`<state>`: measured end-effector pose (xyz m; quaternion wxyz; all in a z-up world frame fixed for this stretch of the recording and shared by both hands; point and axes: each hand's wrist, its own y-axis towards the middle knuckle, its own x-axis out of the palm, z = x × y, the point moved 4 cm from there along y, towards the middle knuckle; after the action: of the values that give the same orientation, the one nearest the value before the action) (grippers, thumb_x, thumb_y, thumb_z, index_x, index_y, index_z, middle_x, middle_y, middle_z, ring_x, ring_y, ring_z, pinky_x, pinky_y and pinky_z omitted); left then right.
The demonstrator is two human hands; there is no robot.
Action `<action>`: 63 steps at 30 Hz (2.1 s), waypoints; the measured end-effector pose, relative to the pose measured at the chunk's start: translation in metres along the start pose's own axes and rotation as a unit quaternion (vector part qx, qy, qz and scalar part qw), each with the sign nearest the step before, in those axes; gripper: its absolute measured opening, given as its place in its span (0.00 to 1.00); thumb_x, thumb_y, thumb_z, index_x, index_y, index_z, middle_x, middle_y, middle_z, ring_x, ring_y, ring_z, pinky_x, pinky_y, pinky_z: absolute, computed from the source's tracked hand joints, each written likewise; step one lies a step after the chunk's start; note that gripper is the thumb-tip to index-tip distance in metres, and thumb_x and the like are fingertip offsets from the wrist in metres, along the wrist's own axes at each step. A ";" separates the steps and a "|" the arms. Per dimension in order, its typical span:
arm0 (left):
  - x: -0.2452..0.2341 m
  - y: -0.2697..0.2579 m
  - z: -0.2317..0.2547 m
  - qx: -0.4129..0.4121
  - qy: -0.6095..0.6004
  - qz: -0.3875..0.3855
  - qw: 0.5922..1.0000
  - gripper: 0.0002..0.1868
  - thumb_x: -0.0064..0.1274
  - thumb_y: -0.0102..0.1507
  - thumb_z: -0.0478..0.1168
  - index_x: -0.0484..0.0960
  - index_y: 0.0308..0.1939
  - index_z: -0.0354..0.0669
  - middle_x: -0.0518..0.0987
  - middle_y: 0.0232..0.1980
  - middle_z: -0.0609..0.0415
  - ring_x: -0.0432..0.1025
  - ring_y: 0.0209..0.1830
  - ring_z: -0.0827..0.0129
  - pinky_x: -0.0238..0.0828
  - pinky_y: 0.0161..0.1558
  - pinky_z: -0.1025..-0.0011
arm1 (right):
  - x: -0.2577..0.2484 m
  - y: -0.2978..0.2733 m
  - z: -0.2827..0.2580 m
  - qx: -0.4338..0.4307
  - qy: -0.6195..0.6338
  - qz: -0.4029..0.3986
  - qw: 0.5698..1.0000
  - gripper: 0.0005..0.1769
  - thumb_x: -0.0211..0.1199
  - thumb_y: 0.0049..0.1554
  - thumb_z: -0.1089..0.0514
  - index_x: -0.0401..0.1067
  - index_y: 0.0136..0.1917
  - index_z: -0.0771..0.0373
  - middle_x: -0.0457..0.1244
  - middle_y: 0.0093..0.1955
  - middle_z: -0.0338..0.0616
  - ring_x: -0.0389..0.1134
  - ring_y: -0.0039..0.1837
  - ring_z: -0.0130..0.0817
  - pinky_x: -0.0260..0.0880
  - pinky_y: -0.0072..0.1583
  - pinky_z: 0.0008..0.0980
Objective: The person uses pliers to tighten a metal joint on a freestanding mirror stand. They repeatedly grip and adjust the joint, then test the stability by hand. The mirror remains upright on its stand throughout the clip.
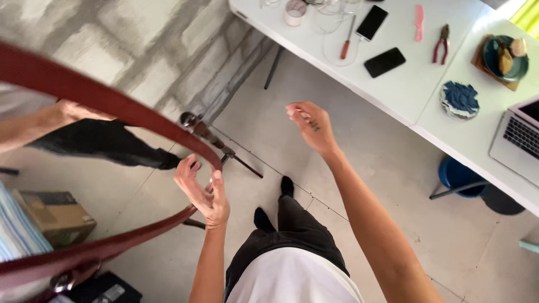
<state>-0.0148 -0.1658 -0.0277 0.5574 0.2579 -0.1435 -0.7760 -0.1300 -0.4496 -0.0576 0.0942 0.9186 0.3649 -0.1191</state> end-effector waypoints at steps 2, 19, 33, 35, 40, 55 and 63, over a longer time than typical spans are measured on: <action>0.018 0.008 0.000 -0.020 -0.052 -0.053 0.997 0.32 0.52 0.72 0.51 0.63 0.73 0.38 0.60 0.71 0.47 0.61 0.74 0.55 0.65 0.73 0.53 | -0.028 0.000 0.008 0.016 0.001 0.028 0.999 0.14 0.62 0.63 0.54 0.77 0.56 0.65 0.70 0.52 0.41 0.72 0.52 0.29 0.70 0.52 0.27; 0.241 0.038 0.025 -0.132 -0.213 -0.193 0.949 0.35 0.54 0.69 0.57 0.62 0.74 0.44 0.59 0.76 0.48 0.60 0.77 0.52 0.64 0.72 0.47 | -0.244 0.027 0.095 0.079 -0.033 0.162 0.983 0.14 0.62 0.65 0.52 0.78 0.54 0.64 0.70 0.44 0.39 0.70 0.47 0.25 0.71 0.47 0.27; 0.326 0.037 0.036 -0.157 -0.160 -0.256 0.940 0.46 0.51 0.68 0.62 0.50 0.82 0.47 0.43 0.86 0.48 0.37 0.88 0.47 0.36 0.82 0.43 | -0.334 0.027 0.157 0.089 -0.072 0.268 0.957 0.16 0.65 0.63 0.52 0.75 0.58 0.65 0.65 0.58 0.45 0.72 0.58 0.34 0.72 0.49 0.29; 0.341 0.037 0.040 -0.166 -0.136 -0.273 0.938 0.48 0.50 0.67 0.64 0.47 0.82 0.49 0.38 0.87 0.47 0.33 0.88 0.47 0.34 0.80 0.43 | -0.353 0.037 0.171 0.099 -0.096 0.284 0.949 0.18 0.66 0.62 0.51 0.75 0.59 0.65 0.64 0.60 0.46 0.72 0.59 0.38 0.71 0.50 0.31; 0.418 0.029 0.052 -0.182 -0.147 -0.324 0.917 0.59 0.57 0.60 0.66 0.40 0.84 0.51 0.36 0.87 0.45 0.30 0.87 0.48 0.29 0.81 0.43 | -0.401 0.075 0.216 0.111 -0.117 0.296 0.942 0.21 0.68 0.62 0.48 0.73 0.60 0.65 0.62 0.62 0.47 0.71 0.61 0.38 0.72 0.53 0.32; 0.641 0.084 0.116 -0.109 -0.110 -0.318 0.935 0.55 0.59 0.62 0.64 0.46 0.84 0.51 0.41 0.88 0.45 0.35 0.90 0.53 0.29 0.83 0.42 | -0.507 0.186 0.365 0.251 -0.220 0.232 0.914 0.44 0.72 0.54 0.39 0.59 0.72 0.64 0.52 0.70 0.57 0.57 0.72 0.56 0.62 0.69 0.47; 0.679 0.100 0.118 -0.099 -0.141 -0.289 0.942 0.54 0.58 0.65 0.63 0.46 0.84 0.50 0.41 0.88 0.43 0.35 0.90 0.51 0.37 0.84 0.45 | -0.518 0.202 0.417 0.290 -0.288 0.192 0.892 0.54 0.72 0.52 0.35 0.53 0.77 0.67 0.50 0.73 0.60 0.52 0.74 0.59 0.60 0.69 0.50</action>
<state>-0.1685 -0.8452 -0.0425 0.3055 0.1195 -0.0626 -0.9426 -0.4180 -1.0378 -0.2890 -0.0547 0.8828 0.0879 -0.4582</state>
